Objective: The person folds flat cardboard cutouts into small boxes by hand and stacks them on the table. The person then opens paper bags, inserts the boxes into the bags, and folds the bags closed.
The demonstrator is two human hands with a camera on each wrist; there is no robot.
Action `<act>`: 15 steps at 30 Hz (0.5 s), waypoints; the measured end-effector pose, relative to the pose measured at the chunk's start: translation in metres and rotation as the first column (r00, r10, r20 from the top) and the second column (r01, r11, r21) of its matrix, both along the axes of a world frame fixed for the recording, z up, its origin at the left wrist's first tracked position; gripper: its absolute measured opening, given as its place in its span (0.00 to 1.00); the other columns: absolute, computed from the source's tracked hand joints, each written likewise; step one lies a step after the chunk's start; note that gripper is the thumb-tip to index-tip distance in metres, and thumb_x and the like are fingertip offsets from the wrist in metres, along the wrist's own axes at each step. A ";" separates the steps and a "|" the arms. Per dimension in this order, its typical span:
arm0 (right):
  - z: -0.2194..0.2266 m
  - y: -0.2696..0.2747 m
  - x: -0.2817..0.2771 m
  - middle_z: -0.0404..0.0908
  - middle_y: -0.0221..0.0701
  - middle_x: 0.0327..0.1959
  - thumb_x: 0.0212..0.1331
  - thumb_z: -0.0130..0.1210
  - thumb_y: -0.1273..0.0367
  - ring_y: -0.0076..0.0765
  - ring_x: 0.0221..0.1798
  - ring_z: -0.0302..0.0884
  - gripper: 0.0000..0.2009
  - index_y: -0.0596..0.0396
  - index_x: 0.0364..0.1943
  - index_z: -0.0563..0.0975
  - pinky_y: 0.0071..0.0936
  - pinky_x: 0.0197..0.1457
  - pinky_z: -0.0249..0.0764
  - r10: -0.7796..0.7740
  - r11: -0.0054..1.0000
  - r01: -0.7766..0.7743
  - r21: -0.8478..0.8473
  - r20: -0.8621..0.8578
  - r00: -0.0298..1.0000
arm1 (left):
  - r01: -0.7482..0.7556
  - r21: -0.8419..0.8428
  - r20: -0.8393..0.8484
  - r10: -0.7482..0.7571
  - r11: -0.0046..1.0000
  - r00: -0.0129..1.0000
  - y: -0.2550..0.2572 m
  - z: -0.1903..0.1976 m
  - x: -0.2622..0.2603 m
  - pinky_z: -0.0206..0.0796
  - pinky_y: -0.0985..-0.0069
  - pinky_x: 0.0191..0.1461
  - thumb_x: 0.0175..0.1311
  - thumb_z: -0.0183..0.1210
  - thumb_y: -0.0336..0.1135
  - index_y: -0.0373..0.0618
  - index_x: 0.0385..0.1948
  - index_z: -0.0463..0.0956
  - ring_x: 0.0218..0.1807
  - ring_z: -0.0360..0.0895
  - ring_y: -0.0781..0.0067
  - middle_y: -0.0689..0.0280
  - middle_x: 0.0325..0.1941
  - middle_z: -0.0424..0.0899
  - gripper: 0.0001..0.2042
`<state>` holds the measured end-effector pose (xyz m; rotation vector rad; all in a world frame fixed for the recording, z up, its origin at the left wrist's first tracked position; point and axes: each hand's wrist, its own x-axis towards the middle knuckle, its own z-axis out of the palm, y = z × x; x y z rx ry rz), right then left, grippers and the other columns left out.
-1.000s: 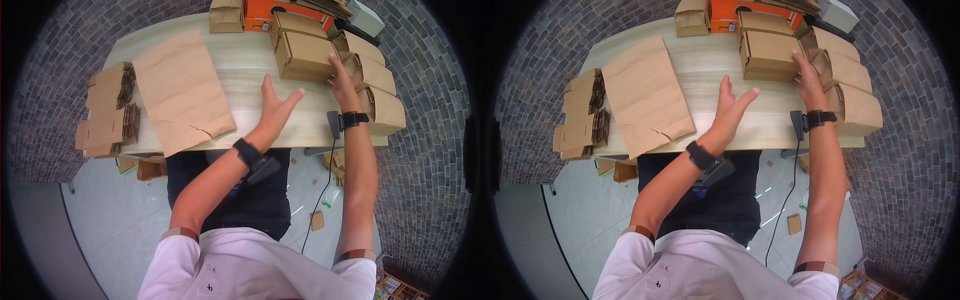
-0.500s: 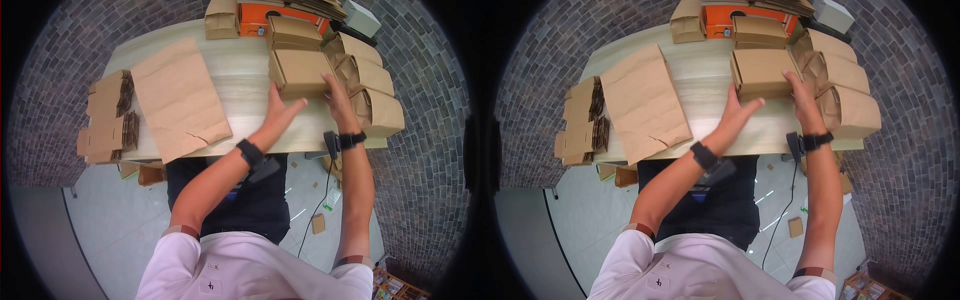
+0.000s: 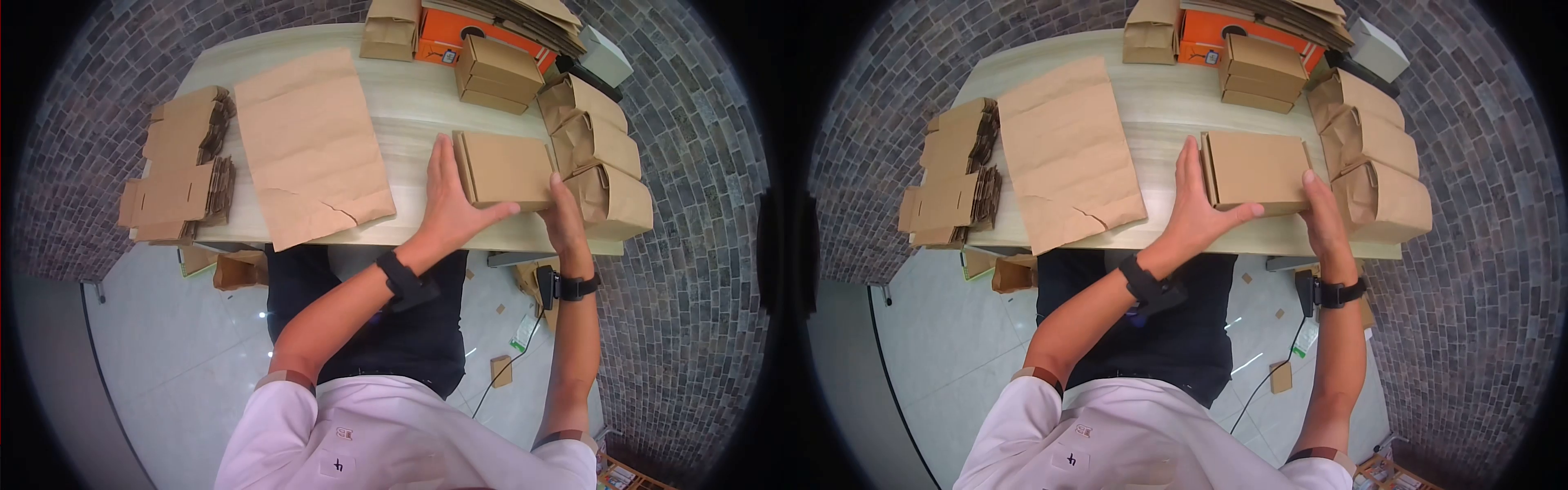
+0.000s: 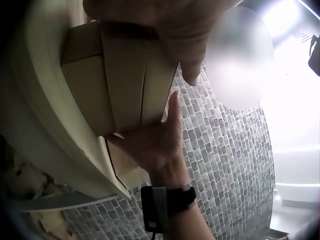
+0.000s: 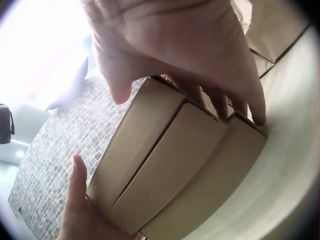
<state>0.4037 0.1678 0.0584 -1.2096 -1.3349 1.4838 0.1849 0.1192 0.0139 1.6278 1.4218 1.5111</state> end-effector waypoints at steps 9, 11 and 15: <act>-0.006 0.012 0.003 0.77 0.35 0.63 0.71 0.55 0.48 0.33 0.66 0.71 0.32 0.59 0.67 0.72 0.34 0.70 0.63 0.034 0.997 -0.029 -0.071 0.072 0.997 | 0.256 -0.225 0.590 -0.078 0.940 0.804 0.017 0.005 -0.015 0.41 0.61 0.82 0.69 0.55 0.62 0.28 0.77 0.36 0.81 0.44 0.47 0.43 0.79 0.43 0.52; -0.002 0.011 0.002 0.77 0.35 0.63 0.70 0.56 0.48 0.33 0.66 0.71 0.32 0.60 0.66 0.72 0.35 0.71 0.63 0.060 0.995 -0.054 -0.087 0.067 0.996 | 0.304 -0.279 0.636 -0.062 0.911 0.769 0.021 0.003 -0.012 0.40 0.63 0.82 0.73 0.51 0.61 0.33 0.78 0.37 0.82 0.45 0.55 0.48 0.83 0.40 0.48; 0.005 -0.002 -0.006 0.78 0.35 0.63 0.68 0.58 0.50 0.32 0.66 0.71 0.32 0.61 0.66 0.73 0.38 0.72 0.62 0.062 0.993 -0.060 -0.100 0.014 0.998 | 0.237 -0.249 0.631 -0.028 0.939 0.775 0.015 0.010 0.000 0.42 0.60 0.80 0.71 0.48 0.52 0.28 0.74 0.48 0.77 0.49 0.43 0.42 0.76 0.50 0.40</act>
